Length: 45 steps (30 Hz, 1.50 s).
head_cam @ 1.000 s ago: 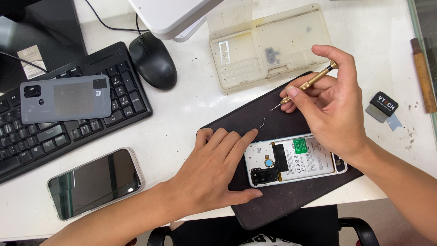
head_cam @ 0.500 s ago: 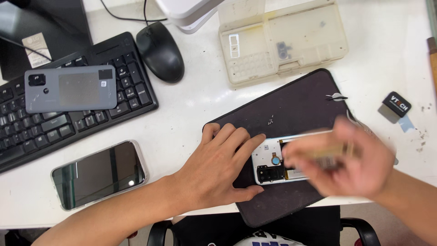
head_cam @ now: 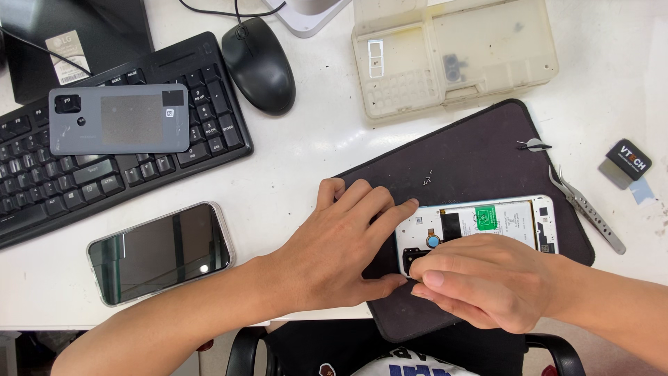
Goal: The person uses a screwdriver to remove screws from a disassembled smartphone and places them on the mat. Then the person uses a wooden stick to scrape adhesive residue from the phone's back cover.
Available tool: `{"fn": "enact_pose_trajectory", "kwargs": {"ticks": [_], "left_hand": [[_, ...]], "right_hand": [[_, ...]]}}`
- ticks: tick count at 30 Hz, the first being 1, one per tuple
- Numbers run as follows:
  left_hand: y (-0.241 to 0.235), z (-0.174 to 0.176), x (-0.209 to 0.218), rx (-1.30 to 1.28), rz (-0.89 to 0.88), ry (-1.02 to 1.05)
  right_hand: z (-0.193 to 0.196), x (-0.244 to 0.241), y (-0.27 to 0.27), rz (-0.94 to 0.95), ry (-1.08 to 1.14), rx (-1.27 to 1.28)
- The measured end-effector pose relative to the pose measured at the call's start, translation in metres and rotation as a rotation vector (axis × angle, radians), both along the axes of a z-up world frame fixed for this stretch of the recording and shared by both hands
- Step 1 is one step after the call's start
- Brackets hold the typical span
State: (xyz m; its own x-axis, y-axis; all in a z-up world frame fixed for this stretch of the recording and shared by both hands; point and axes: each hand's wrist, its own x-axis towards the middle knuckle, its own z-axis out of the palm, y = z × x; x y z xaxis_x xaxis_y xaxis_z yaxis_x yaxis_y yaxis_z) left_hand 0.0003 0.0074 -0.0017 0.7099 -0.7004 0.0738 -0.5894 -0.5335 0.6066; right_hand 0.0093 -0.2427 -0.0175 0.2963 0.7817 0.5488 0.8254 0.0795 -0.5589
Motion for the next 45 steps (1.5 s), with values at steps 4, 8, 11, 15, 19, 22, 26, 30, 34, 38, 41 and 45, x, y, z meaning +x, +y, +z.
{"fn": "enact_pose_trajectory", "kwargs": {"ticks": [4,8,11,15,19,22,26,30,34,38,41,45], "left_hand": [[0.001,-0.001,0.000,0.007,-0.005,0.022],[-0.001,-0.002,0.001,0.011,-0.006,0.021],[0.000,-0.002,0.000,0.008,-0.005,0.019],[0.000,-0.003,0.000,0.001,-0.002,0.008],[0.000,-0.002,0.000,-0.001,-0.001,-0.001],[0.001,-0.002,0.000,-0.003,-0.004,-0.001],[0.001,-0.002,0.000,-0.010,-0.005,-0.016],[0.002,-0.002,0.000,-0.021,-0.011,-0.025],[0.001,-0.001,0.000,-0.017,-0.002,-0.041],[-0.001,0.001,0.000,0.001,-0.004,-0.042],[-0.001,0.000,-0.002,-0.001,-0.006,-0.051],[-0.001,0.001,0.000,0.047,-0.017,-0.006]], "right_hand": [[-0.002,0.000,0.001,-0.007,-0.002,0.004],[-0.002,-0.001,0.000,-0.007,-0.012,0.011],[0.002,-0.001,0.000,0.005,-0.015,-0.010],[0.009,0.001,0.007,0.007,-0.011,0.005],[0.022,0.006,0.010,0.048,-0.026,0.003],[0.036,0.010,0.010,0.068,-0.058,-0.002],[0.060,0.009,0.009,0.057,-0.103,-0.125],[0.081,0.009,0.009,0.107,-0.076,-0.334],[0.078,-0.006,0.013,0.072,-0.219,-0.535],[0.069,-0.016,0.012,-0.003,-0.285,-0.597],[0.067,-0.018,0.011,0.081,-0.118,-0.725],[0.067,-0.019,0.013,0.074,-0.143,-0.879]]}}
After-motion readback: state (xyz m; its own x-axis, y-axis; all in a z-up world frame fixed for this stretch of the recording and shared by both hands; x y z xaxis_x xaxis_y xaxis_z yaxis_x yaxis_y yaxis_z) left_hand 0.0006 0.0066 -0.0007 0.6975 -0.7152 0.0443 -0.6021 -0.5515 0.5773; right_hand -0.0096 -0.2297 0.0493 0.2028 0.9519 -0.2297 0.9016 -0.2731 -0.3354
